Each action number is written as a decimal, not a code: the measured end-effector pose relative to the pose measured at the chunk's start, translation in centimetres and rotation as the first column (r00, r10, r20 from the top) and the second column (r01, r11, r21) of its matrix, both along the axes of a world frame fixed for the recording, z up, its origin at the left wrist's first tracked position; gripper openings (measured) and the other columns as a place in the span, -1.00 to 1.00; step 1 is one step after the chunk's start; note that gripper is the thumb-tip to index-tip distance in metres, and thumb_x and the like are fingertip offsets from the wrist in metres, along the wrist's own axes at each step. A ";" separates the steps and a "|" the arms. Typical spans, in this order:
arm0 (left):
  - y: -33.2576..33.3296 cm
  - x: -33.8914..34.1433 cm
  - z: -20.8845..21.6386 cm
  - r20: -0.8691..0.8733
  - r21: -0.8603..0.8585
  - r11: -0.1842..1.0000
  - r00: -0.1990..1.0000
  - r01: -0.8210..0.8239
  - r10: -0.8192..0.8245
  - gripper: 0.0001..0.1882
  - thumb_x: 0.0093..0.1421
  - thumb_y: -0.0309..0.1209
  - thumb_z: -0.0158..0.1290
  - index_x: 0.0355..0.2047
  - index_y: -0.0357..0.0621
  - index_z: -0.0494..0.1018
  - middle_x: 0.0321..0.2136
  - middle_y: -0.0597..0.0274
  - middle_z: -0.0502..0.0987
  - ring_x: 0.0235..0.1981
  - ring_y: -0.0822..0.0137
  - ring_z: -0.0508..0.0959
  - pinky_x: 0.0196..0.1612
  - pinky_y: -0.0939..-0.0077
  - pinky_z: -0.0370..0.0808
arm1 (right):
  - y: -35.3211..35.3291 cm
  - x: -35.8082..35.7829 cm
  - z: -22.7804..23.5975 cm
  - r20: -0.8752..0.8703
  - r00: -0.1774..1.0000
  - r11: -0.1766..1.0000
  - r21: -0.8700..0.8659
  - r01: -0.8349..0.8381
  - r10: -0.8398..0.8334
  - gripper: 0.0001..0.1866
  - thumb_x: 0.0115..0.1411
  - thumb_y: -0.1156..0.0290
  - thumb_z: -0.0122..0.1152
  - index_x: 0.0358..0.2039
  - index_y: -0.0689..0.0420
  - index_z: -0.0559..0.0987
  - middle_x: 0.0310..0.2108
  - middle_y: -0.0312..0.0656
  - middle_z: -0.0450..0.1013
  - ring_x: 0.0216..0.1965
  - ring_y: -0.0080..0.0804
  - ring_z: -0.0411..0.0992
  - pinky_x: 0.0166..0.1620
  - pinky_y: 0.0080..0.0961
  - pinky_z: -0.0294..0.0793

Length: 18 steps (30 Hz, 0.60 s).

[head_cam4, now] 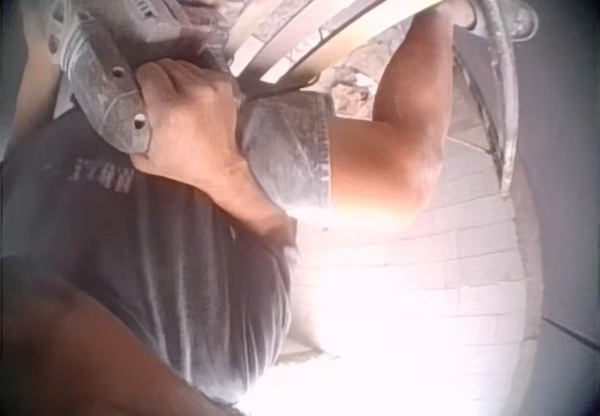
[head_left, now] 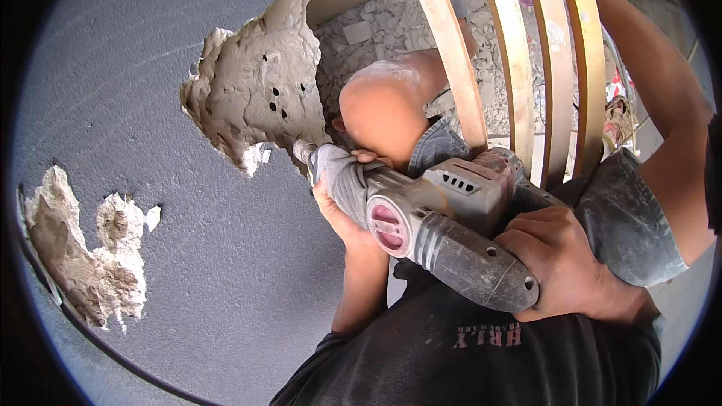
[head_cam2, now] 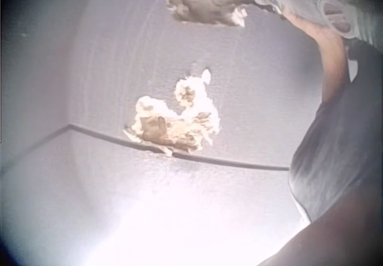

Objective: The person uses a rotary hammer drill to break a hole in a gray wall. They stand on a small metal scaffold and repeatedly apply the tool to the wall surface, chipping away material and enlarging the opening.

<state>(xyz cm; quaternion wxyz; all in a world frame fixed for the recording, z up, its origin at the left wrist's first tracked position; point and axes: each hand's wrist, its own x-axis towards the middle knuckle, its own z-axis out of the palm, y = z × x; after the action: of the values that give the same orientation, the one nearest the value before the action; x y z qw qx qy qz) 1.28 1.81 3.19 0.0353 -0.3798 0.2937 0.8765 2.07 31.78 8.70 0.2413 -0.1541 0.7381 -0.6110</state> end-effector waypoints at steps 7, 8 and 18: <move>0.1 -0.6 0.1 -0.039 0.035 0.993 0.993 -0.111 0.112 -0.50 0.28 -0.06 0.11 0.05 -0.15 0.41 -0.15 0.08 0.52 -0.07 0.20 0.54 0.18 0.18 0.45 | -1.4 -1.2 1.1 -0.083 0.996 0.999 0.022 -0.028 0.030 -0.63 -0.27 0.27 0.42 -0.48 0.14 0.47 -0.53 -0.14 0.45 -0.47 -0.11 0.55 -0.36 -0.22 0.55; 0.3 -0.8 0.3 -0.011 0.021 0.991 0.991 -0.134 0.134 -0.51 0.27 -0.04 0.10 0.02 -0.14 0.43 -0.17 0.08 0.54 -0.10 0.20 0.56 0.15 0.19 0.46 | -1.5 -1.3 1.2 -0.078 0.996 0.999 0.022 -0.033 0.035 -0.63 -0.28 0.28 0.42 -0.48 0.14 0.47 -0.54 -0.14 0.45 -0.47 -0.11 0.55 -0.37 -0.22 0.55; -0.5 -1.0 -1.1 -0.103 0.025 0.998 0.993 -0.061 0.063 -0.50 0.30 0.01 0.06 0.03 -0.14 0.44 -0.15 0.10 0.54 -0.08 0.20 0.55 0.18 0.19 0.46 | -1.9 -1.0 0.7 -0.104 0.995 0.999 0.048 -0.006 0.011 -0.64 -0.23 0.33 0.45 -0.45 0.16 0.48 -0.51 -0.10 0.49 -0.44 -0.07 0.58 -0.32 -0.20 0.58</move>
<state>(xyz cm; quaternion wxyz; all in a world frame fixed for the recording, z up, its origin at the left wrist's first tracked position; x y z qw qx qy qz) 0.26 1.36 2.13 -0.0033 -0.3423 0.2738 0.8988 1.07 29.86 9.40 0.2086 -0.1831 0.7633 -0.5834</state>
